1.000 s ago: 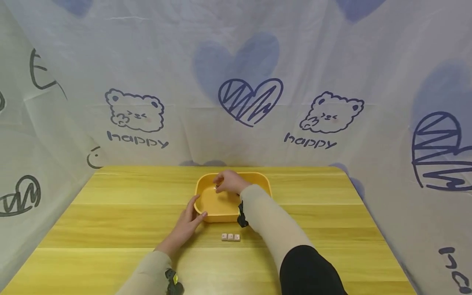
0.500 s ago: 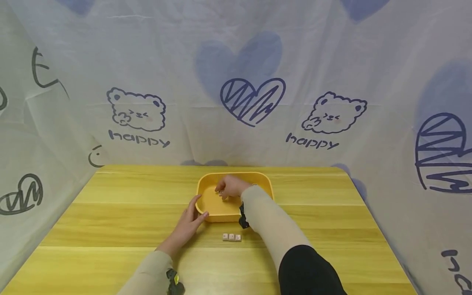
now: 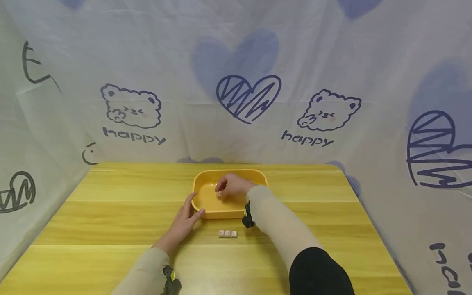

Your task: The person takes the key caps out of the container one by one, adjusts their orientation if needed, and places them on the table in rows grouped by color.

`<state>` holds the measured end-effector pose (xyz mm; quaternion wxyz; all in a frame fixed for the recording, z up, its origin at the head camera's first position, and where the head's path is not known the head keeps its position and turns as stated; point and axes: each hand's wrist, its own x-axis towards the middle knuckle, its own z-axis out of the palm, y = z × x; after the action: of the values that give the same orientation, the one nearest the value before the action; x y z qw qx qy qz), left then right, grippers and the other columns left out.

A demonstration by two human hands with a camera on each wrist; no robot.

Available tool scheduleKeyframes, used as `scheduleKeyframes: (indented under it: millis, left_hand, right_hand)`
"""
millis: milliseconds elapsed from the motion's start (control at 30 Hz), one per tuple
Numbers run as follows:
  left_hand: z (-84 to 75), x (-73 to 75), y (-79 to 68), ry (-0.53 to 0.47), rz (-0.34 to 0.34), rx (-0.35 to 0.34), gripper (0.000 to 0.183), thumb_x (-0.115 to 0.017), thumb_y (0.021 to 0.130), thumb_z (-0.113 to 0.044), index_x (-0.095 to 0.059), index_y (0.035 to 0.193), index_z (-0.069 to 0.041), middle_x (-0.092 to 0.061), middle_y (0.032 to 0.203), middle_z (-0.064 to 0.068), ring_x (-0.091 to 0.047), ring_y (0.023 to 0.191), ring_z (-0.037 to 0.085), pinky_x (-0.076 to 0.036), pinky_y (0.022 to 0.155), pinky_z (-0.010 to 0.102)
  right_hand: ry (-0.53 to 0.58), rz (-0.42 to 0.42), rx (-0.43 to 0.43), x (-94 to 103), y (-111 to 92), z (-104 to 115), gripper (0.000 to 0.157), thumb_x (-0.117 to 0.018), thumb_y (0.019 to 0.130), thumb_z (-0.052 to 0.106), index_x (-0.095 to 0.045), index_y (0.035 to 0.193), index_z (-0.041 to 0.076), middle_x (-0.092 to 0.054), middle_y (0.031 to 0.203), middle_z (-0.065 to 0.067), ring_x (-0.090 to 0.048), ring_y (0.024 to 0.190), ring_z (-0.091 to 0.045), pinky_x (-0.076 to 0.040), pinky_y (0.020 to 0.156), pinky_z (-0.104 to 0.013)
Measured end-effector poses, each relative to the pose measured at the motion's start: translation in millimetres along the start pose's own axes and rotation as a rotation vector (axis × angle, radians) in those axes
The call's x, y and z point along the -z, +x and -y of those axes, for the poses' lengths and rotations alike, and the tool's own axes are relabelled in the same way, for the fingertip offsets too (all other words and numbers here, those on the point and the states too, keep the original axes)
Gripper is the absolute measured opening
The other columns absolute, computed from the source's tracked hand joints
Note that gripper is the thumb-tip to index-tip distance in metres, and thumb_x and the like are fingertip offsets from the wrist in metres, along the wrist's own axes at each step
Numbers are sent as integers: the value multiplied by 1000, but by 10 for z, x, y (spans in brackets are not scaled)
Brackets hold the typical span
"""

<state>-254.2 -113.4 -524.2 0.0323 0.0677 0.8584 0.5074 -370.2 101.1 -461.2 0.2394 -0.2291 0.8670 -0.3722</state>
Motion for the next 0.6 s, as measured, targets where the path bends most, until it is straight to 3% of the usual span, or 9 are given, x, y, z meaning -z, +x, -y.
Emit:
scheduleKeyframes:
  millis: [333, 600]
  left_hand:
    - [-32, 42, -21, 17, 14, 22, 70, -57, 97, -45, -21, 154, -26, -22, 159, 14, -5, 139, 57, -6, 109, 69]
    - [-44, 39, -9, 23, 36, 29, 71, -55, 97, -48, -19, 155, -27, -19, 160, 14, -3, 139, 57, -5, 107, 71]
  right_hand:
    - [202, -27, 42, 78, -370, -22, 16, -71, 82, -7, -69, 98, -6, -68, 97, -10, -67, 80, -19, -57, 76, -34]
    - [285, -24, 62, 144, -711, -36, 24, -70, 85, -4, -70, 108, -8, -72, 99, -15, -70, 87, -33, -54, 83, -47]
